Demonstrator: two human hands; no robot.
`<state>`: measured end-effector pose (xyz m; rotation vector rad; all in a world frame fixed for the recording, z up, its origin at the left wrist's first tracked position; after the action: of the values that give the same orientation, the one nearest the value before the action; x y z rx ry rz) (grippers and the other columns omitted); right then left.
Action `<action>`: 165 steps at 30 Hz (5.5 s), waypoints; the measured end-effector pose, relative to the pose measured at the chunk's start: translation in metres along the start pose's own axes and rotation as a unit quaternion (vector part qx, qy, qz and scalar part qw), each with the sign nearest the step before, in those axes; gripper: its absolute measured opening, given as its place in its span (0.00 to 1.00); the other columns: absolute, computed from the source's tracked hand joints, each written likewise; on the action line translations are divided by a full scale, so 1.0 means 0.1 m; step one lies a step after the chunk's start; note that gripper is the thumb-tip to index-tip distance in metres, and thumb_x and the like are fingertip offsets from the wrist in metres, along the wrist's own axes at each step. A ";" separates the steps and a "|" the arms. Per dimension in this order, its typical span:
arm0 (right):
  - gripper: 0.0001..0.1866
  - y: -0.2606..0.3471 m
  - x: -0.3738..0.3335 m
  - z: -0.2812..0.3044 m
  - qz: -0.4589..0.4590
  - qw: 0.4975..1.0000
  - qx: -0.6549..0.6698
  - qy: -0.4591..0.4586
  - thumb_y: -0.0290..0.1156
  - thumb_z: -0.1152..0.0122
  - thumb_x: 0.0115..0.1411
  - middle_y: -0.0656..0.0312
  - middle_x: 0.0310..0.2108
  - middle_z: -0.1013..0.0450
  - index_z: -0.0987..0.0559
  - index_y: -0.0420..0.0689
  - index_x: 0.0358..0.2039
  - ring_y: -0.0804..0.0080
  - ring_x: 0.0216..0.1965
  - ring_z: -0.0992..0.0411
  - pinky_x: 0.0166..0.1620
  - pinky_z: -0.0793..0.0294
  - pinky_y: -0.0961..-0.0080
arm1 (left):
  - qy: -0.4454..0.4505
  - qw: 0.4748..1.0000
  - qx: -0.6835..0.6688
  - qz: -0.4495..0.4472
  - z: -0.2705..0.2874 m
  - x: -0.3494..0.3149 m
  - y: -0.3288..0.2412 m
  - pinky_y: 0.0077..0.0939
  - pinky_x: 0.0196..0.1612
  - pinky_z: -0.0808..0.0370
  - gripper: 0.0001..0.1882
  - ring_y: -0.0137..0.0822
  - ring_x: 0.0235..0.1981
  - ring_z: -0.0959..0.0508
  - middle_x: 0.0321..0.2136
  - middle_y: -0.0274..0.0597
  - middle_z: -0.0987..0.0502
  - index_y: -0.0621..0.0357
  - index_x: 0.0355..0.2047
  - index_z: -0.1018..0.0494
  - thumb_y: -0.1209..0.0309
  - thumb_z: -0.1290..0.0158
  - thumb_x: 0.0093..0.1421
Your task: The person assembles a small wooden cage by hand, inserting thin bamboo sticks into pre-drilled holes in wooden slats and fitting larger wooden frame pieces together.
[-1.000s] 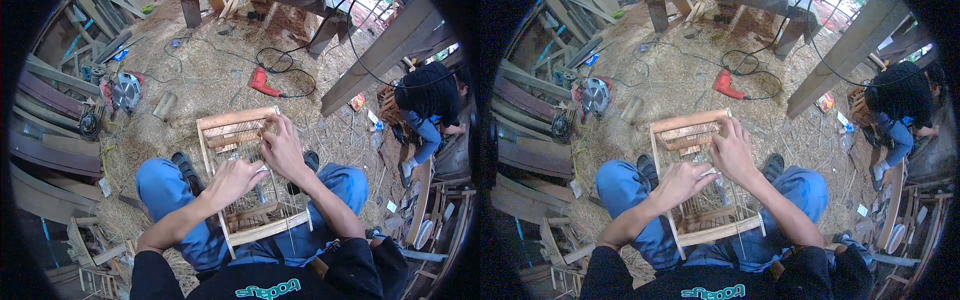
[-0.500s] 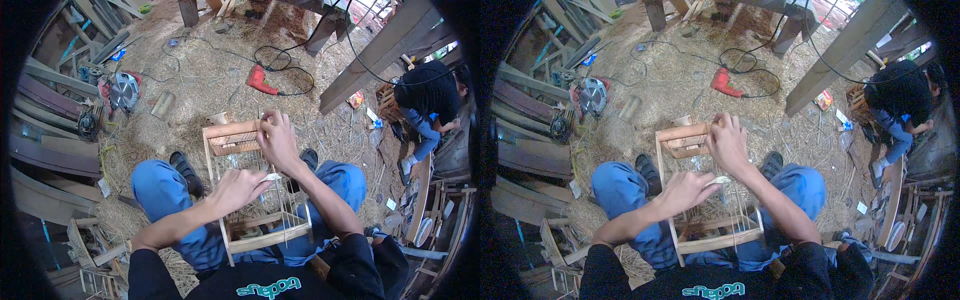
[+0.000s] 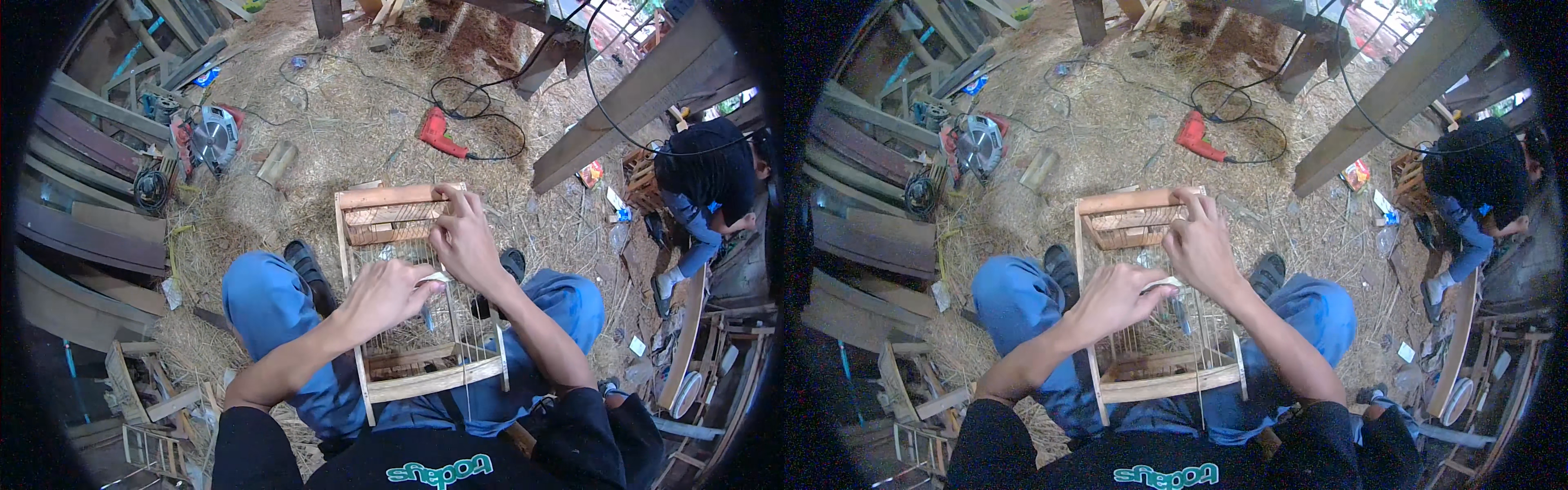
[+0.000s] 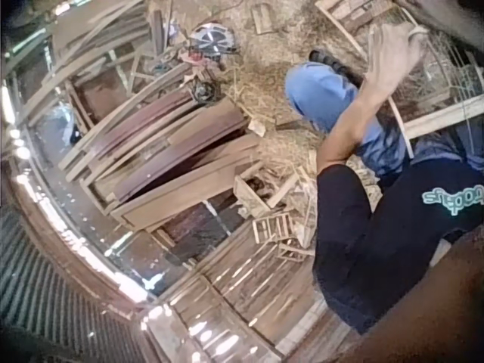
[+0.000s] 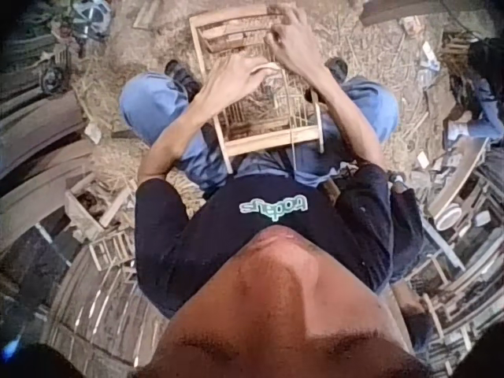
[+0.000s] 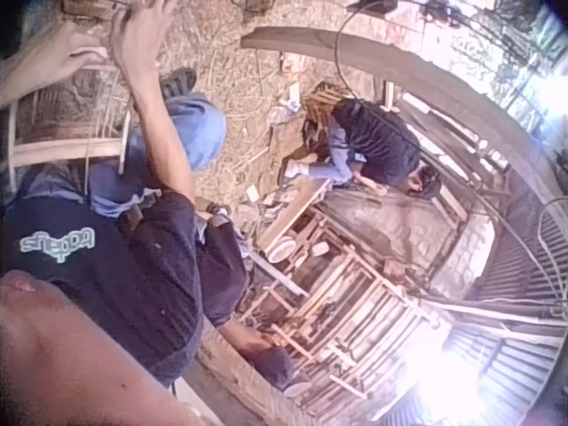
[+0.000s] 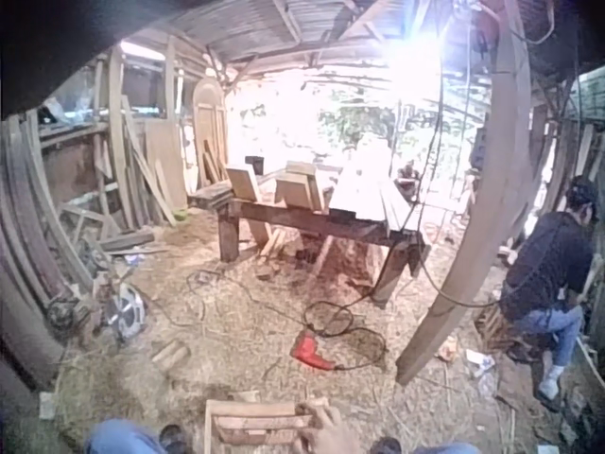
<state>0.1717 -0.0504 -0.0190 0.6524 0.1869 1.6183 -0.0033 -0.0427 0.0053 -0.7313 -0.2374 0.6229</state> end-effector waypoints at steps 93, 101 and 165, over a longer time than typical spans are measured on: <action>0.21 -0.44 -0.07 0.78 -0.248 0.911 0.329 -0.031 0.32 0.26 0.64 0.59 0.31 0.19 0.28 0.40 0.50 0.78 0.31 0.22 0.34 0.23 0.76 | -0.265 0.799 -0.517 0.156 0.30 0.31 0.51 0.15 0.13 0.48 0.16 0.16 0.12 0.42 0.18 0.25 0.36 0.51 0.46 0.33 0.57 0.40 0.70; 0.22 -0.45 -0.15 0.70 -0.249 0.947 0.203 0.000 0.41 0.27 0.64 0.49 0.27 0.16 0.24 0.38 0.46 0.66 0.30 0.17 0.35 0.21 0.68 | -0.269 0.849 -0.434 0.137 0.36 0.22 0.39 0.14 0.24 0.42 0.19 0.11 0.21 0.35 0.24 0.22 0.25 0.61 0.54 0.21 0.59 0.40 0.72; 0.19 -0.40 -0.06 0.28 -0.197 0.973 0.084 0.090 0.47 0.39 0.68 0.46 0.25 0.22 0.15 0.43 0.34 0.43 0.29 0.21 0.35 0.24 0.55 | -0.222 0.883 -0.392 0.130 0.42 0.19 0.40 0.19 0.31 0.38 0.19 0.16 0.27 0.34 0.26 0.24 0.26 0.63 0.46 0.17 0.57 0.42 0.74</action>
<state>0.2201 -0.0559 -0.0168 0.5539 0.5565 1.2829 -0.0237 0.0148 0.0084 -1.4136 -0.8603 0.9646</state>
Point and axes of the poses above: each hand's wrist, its own x-axis towards the middle knuckle, its own z-axis out of the back of the hand, y = z × x, the point moved 3 cm from there along x, towards the middle knuckle
